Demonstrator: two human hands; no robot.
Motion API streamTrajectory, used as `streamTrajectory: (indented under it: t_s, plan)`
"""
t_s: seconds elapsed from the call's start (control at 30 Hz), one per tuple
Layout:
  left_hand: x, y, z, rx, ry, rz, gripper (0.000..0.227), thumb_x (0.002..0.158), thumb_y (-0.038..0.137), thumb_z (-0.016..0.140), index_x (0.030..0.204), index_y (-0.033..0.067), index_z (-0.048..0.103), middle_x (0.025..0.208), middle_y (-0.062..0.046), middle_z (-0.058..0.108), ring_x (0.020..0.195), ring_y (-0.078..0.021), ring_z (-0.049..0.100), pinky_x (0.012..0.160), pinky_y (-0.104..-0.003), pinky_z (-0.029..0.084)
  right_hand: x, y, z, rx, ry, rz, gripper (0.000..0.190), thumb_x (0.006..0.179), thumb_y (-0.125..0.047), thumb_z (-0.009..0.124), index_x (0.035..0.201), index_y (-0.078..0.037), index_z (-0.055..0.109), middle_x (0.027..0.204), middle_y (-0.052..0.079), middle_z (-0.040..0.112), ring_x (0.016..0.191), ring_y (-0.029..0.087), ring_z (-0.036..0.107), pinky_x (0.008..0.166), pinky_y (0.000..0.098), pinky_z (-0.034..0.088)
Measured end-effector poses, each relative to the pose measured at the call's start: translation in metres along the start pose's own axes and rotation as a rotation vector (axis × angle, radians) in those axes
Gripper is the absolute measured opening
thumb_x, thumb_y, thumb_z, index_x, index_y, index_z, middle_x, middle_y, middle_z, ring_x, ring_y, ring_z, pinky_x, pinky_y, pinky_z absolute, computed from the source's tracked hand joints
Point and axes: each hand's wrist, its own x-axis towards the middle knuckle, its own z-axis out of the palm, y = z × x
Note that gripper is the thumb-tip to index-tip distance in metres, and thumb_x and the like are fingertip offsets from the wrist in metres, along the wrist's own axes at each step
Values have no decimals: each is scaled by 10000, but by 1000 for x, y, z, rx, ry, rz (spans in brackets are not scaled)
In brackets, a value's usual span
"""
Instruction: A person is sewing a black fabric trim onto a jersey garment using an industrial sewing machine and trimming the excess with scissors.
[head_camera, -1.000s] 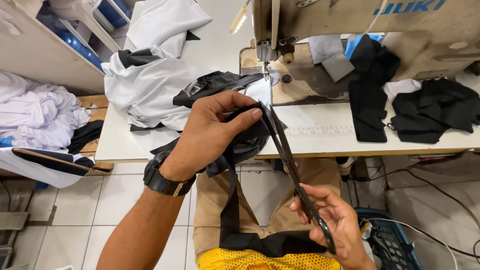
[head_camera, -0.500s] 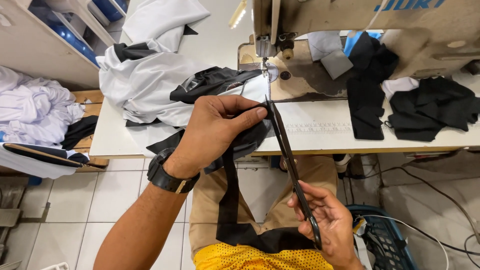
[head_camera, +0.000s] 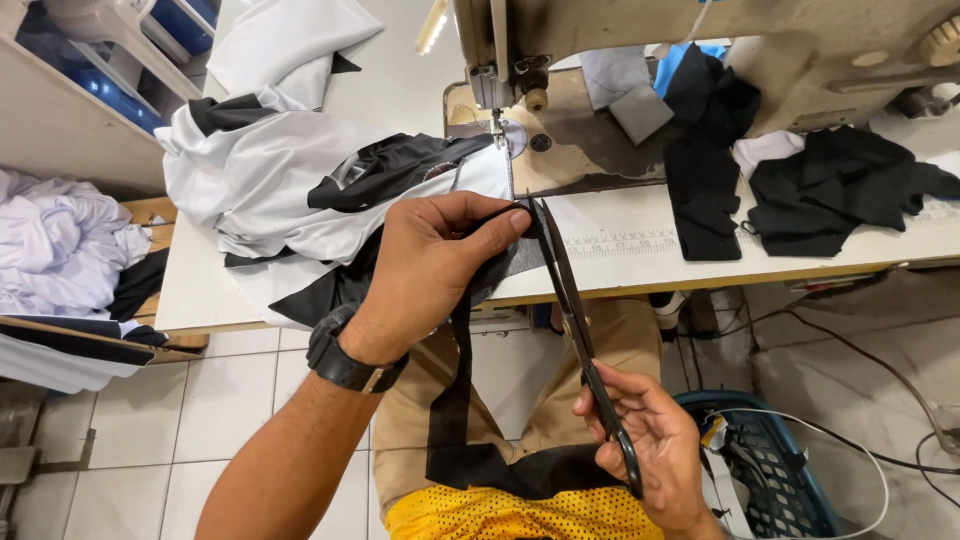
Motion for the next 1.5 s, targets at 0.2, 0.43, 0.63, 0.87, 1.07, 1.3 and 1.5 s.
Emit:
streamTrajectory:
  t_s: [0.2,0.43,0.63,0.87,1.07,1.3,1.5]
  plan:
    - [2,-4,6,29,32,18,197,916,217,872,1028,58,900,872,1,851,758,-5,646,669,-178,535,-1,1,-1,-6,12,-28,813,838,-342,920,1457,101,633,1088,228,773,977,272,749,751,345,589]
    - [5,-2,6,56,-45,68,136,923,179,891,995,64,886,830,23,809,745,-19,630,667,-199,523,-6,14,-10,-66,86,1,715,808,-207,924,1411,91,682,988,197,772,917,272,770,806,364,672]
    - [7,0,6,76,-133,67,136,950,191,867,990,63,891,798,50,780,692,-7,568,599,-194,468,-11,18,-14,-144,107,6,634,817,-24,883,1410,82,686,925,171,783,853,228,771,671,293,646]
    - [7,2,10,71,-128,51,134,951,198,871,946,64,885,743,54,745,647,-12,521,571,-213,432,-14,11,-15,42,57,1,752,788,-161,946,1427,104,650,995,243,772,897,275,752,697,330,624]
    - [3,6,13,147,-103,22,152,940,225,877,947,76,911,733,58,769,605,-5,495,533,-213,420,-10,11,-12,22,23,-62,778,846,-273,931,1443,114,617,1060,218,752,976,273,754,830,348,649]
    - [5,-2,13,110,-133,58,149,936,204,870,971,63,903,830,19,840,710,-1,625,623,-190,514,-13,23,-14,-70,84,-34,583,875,-95,859,1392,85,660,959,183,749,881,230,746,726,287,643]
    - [7,-1,12,95,-141,22,149,931,206,873,970,65,906,818,19,832,677,-2,604,600,-188,493,-10,29,-18,-53,69,-91,531,899,-67,846,1375,71,655,981,182,768,855,210,757,660,253,657]
